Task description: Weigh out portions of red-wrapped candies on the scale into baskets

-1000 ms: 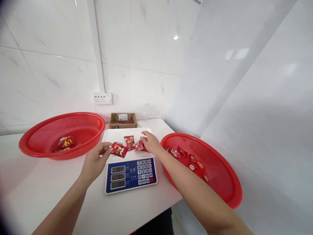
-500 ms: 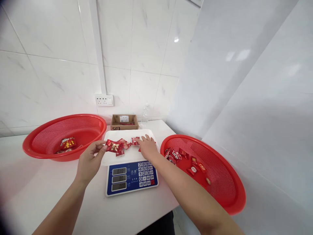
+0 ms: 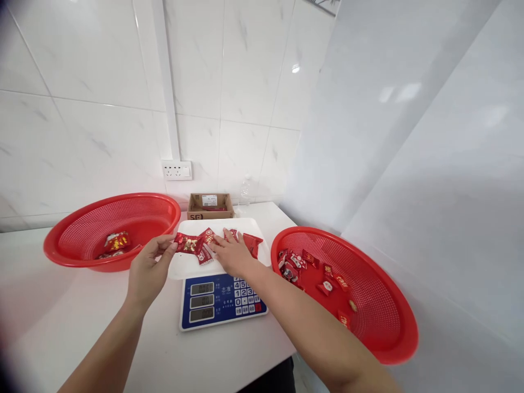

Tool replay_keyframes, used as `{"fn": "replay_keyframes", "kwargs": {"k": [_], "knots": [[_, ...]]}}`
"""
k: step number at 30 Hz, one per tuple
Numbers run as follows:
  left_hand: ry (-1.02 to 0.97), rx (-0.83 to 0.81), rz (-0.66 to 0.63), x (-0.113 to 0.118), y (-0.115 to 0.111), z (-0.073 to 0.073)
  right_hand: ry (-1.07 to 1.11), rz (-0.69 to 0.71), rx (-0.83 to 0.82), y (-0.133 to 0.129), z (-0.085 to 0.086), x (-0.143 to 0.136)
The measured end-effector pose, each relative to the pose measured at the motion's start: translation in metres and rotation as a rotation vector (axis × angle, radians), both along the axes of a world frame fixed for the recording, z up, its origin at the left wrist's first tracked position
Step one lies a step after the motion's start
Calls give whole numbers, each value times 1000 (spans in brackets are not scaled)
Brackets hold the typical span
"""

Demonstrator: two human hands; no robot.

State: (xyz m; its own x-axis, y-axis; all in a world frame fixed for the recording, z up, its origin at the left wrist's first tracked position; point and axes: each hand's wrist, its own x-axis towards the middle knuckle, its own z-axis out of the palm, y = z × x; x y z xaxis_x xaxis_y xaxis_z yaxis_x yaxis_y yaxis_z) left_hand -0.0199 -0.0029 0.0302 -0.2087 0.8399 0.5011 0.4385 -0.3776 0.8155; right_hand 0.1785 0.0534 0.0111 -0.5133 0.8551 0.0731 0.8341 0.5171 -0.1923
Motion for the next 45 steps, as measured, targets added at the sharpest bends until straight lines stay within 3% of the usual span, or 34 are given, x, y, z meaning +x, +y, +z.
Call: {"fn": "replay_keyframes", "kwargs": {"k": [3,7,11,14,21,26,31,37,40,45], "knots": [[15,-9,-8,0,1,-1,62,-66,-8,2,3,3],[75,-35,-81,5,3,-6,187,-57,-30,-15,12,10],[80,-78,-160,18,3,-17,588,-7,-337,-35,14,12],[124,-109,-186,24,2,-23,789,-105,-453,-36,10,13],[328,-87,-133,20,5,-25,620,-275,-271,-23,9,32],[480,-84,-209,18,9,-30,384,-346,-65,-21,9,50],[567,-151,-265,19,10,-37,183,-378,-81,-16,1,60],[575,-139,-323,19,7,-32,94,-284,-104,-12,-2,56],[588,-152,-330,18,6,-30,81,-264,-91,-15,3,56],[581,-178,-239,14,6,-25,113,-291,-36,-34,23,71]]}}
